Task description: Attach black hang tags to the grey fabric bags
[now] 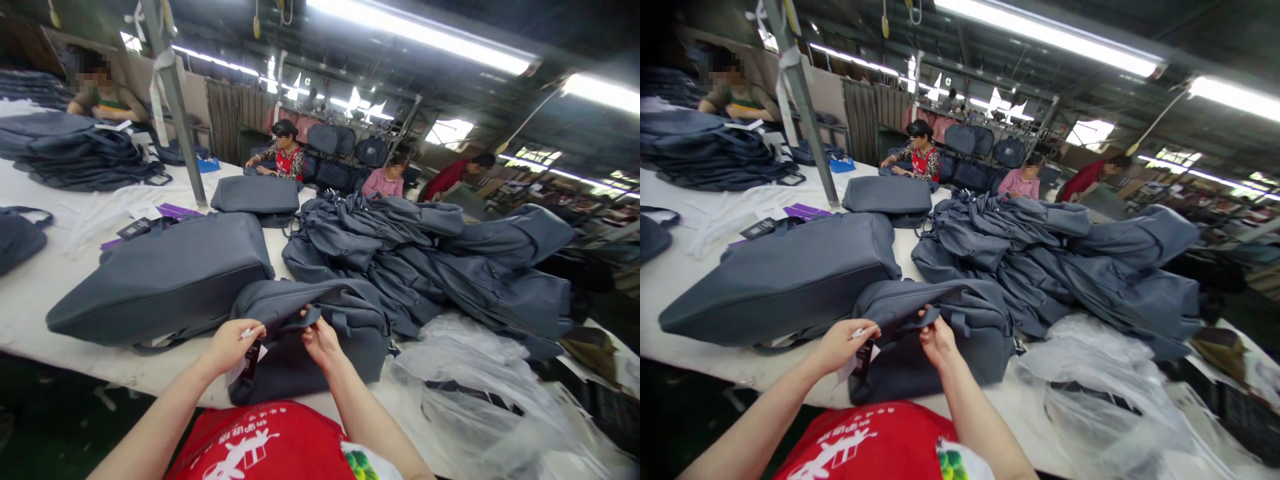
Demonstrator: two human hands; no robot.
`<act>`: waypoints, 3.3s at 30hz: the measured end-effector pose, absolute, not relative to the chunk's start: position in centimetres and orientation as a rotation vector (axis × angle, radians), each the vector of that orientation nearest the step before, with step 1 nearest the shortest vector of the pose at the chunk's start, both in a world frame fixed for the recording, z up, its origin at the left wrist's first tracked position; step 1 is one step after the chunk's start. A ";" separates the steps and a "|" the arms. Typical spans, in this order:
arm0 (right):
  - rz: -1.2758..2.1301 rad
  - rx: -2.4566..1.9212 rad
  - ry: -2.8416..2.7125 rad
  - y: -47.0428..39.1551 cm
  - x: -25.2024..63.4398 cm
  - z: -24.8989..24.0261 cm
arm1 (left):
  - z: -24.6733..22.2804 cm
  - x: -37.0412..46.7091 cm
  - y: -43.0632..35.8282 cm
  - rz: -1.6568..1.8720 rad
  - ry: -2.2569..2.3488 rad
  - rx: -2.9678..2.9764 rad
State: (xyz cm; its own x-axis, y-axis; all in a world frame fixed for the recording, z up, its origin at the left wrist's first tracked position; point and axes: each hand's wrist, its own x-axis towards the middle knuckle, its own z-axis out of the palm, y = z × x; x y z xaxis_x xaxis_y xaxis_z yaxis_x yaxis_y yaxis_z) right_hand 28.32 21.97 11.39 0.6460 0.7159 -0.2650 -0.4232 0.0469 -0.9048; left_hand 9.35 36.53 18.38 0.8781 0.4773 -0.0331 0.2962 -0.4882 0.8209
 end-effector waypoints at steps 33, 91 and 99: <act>0.680 -1.679 -1.383 21.3 28.4 17.1 | 16.4 12.5 31.7 0.264 0.496 2.441; 0.999 -1.445 -0.582 20.8 30.6 10.1 | 12.5 17.2 37.6 0.201 0.620 2.055; 0.773 -1.357 -0.590 18.2 29.2 13.2 | 11.5 18.1 38.4 0.187 0.698 1.915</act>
State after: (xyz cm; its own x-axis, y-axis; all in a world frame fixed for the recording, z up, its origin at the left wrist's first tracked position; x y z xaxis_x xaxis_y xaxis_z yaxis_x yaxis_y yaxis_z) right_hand 29.15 18.20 13.19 0.6269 0.7767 -0.0617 -0.1451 0.0386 -0.9887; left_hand 18.11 38.37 11.51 0.8181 0.5466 -0.1788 0.3846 -0.2887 0.8768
